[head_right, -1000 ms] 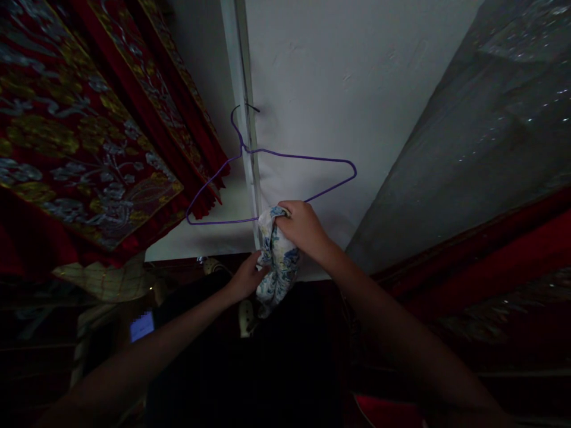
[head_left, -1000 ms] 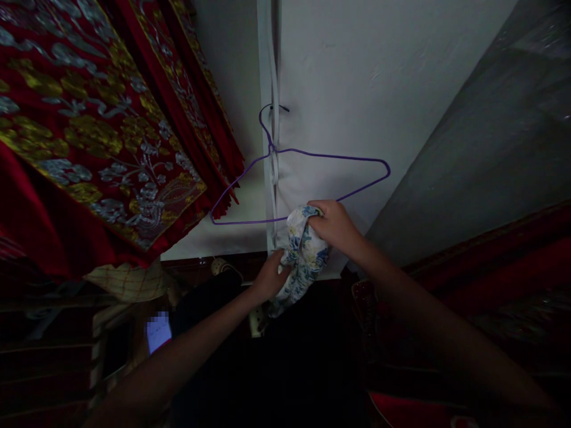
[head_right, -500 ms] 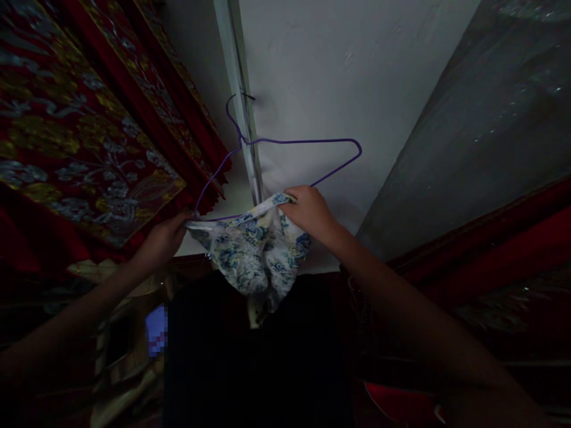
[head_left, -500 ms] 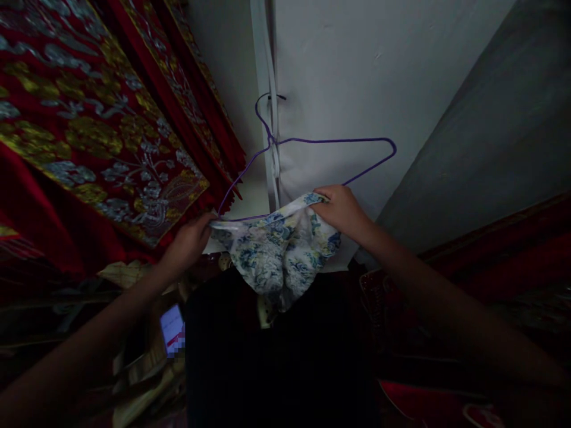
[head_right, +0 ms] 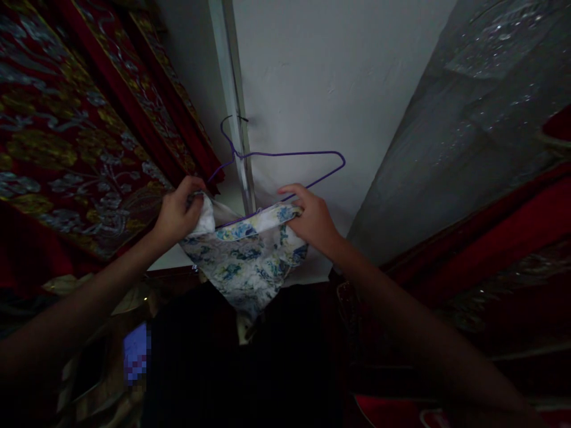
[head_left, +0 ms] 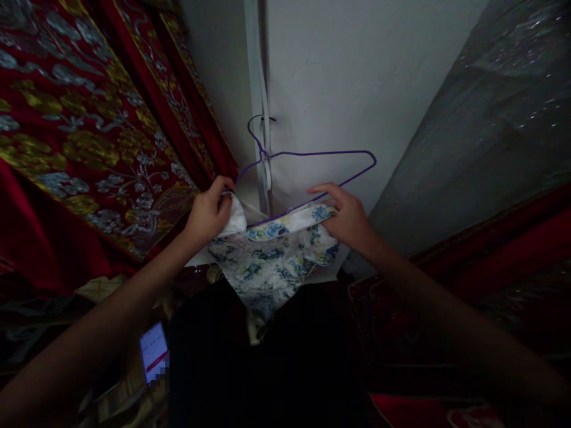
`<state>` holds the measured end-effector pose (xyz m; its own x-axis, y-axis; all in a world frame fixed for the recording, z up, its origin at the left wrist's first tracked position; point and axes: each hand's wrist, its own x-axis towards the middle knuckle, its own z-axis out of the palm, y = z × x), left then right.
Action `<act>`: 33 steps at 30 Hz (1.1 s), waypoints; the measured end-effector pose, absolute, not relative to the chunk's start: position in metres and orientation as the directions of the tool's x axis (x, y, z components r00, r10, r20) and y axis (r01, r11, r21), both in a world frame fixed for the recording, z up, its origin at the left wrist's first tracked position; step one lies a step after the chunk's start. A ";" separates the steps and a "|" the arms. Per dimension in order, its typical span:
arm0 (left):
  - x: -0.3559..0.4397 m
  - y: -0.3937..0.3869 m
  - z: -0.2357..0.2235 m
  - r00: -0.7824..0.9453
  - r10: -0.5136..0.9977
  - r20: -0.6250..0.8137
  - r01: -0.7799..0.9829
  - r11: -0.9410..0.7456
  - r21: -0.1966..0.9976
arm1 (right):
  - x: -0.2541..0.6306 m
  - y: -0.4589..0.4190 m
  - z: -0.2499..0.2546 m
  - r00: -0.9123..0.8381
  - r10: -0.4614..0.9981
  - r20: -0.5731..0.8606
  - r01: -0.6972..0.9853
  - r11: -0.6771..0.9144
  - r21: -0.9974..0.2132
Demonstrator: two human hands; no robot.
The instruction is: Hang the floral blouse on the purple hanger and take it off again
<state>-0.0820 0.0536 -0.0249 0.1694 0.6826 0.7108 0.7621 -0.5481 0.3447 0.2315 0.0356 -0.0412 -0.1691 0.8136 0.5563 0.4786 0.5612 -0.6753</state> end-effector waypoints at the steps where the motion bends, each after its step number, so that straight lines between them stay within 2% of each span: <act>1: -0.083 0.052 -0.023 0.172 0.668 0.724 0.752 -0.563 0.341 | 0.240 0.036 -0.035 -0.100 0.814 0.572 0.490 0.541 -0.684; 5: -0.084 0.045 -0.016 0.196 0.663 0.722 0.745 -0.580 0.330 | 0.273 0.057 -0.008 0.066 0.808 0.585 0.542 0.464 -0.701; 10: -0.086 0.045 -0.014 0.181 0.644 0.743 0.751 -0.578 0.319 | 0.284 0.093 0.001 0.010 0.862 0.507 0.678 0.367 -0.637; 15: -0.096 0.053 -0.018 0.167 0.635 0.755 0.757 -0.573 0.315 | 0.281 0.101 -0.012 0.127 0.828 0.547 0.656 0.344 -0.672; 17: -0.098 0.056 -0.018 0.156 0.641 0.752 0.755 -0.568 0.327 | 0.283 0.102 -0.015 0.078 0.856 0.512 0.667 0.337 -0.665; 21: -0.099 0.057 -0.018 0.099 0.665 0.741 0.749 -0.539 0.384 | 0.293 0.102 -0.019 -0.134 0.906 0.401 0.646 0.387 -0.658; 24: -0.097 0.056 -0.016 0.053 0.687 0.725 0.733 -0.520 0.439 | 0.299 0.102 -0.022 -0.065 0.891 0.449 0.609 0.392 -0.690; 27: -0.093 0.053 -0.014 0.046 0.693 0.720 0.738 -0.509 0.443 | 0.302 0.106 -0.023 0.013 0.854 0.520 0.624 0.400 -0.672; 30: -0.092 0.050 -0.012 0.079 0.696 0.713 0.757 -0.508 0.412 | 0.301 0.111 -0.018 -0.051 0.884 0.464 0.691 0.367 -0.622; 33: -0.096 0.047 -0.011 0.120 0.676 0.727 0.784 -0.514 0.348 | 0.302 0.108 -0.006 -0.133 0.905 0.403 0.689 0.377 -0.619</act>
<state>-0.0958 0.0471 -0.0107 0.1200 0.6760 0.7271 0.7840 -0.5139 0.3483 0.3016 0.1084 -0.0056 -0.1335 0.9052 0.4034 0.6887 0.3774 -0.6191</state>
